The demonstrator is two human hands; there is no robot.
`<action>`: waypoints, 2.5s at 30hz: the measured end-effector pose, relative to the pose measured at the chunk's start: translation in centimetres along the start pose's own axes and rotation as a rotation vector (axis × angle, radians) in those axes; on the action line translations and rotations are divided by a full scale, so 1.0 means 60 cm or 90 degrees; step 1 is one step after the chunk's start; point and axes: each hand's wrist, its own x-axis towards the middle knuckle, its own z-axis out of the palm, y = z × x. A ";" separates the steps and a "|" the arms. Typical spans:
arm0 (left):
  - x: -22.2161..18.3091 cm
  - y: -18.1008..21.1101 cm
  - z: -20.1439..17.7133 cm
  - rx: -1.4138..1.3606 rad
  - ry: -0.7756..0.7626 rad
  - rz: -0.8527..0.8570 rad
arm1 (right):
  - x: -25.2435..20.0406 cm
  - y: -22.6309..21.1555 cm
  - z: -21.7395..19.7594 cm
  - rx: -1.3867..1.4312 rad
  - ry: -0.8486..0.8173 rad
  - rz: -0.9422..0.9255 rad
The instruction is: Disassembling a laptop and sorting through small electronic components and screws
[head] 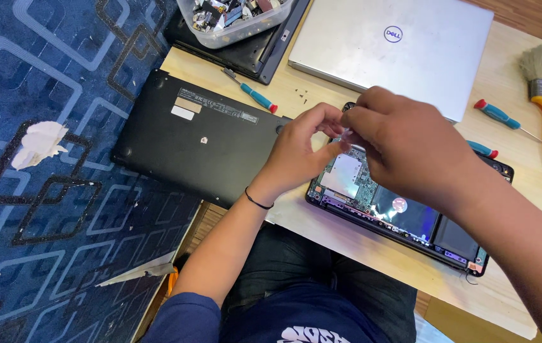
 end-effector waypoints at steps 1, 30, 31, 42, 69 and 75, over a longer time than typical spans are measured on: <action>0.000 -0.007 -0.004 0.000 0.000 0.000 | -0.002 0.001 -0.006 0.000 0.000 0.001; -0.008 -0.103 0.055 0.893 -0.038 0.183 | -0.200 0.192 0.086 0.502 0.418 0.300; -0.009 -0.108 0.054 0.896 -0.037 0.180 | -0.206 0.206 0.097 0.504 0.417 0.297; -0.006 -0.118 0.050 0.782 -0.054 0.071 | -0.232 0.254 0.183 0.907 0.633 0.293; 0.065 -0.103 -0.049 0.563 -0.034 -0.129 | -0.218 0.235 0.194 0.899 0.583 0.319; 0.073 -0.111 -0.059 0.616 -0.030 -0.143 | -0.218 0.237 0.192 0.926 0.592 0.311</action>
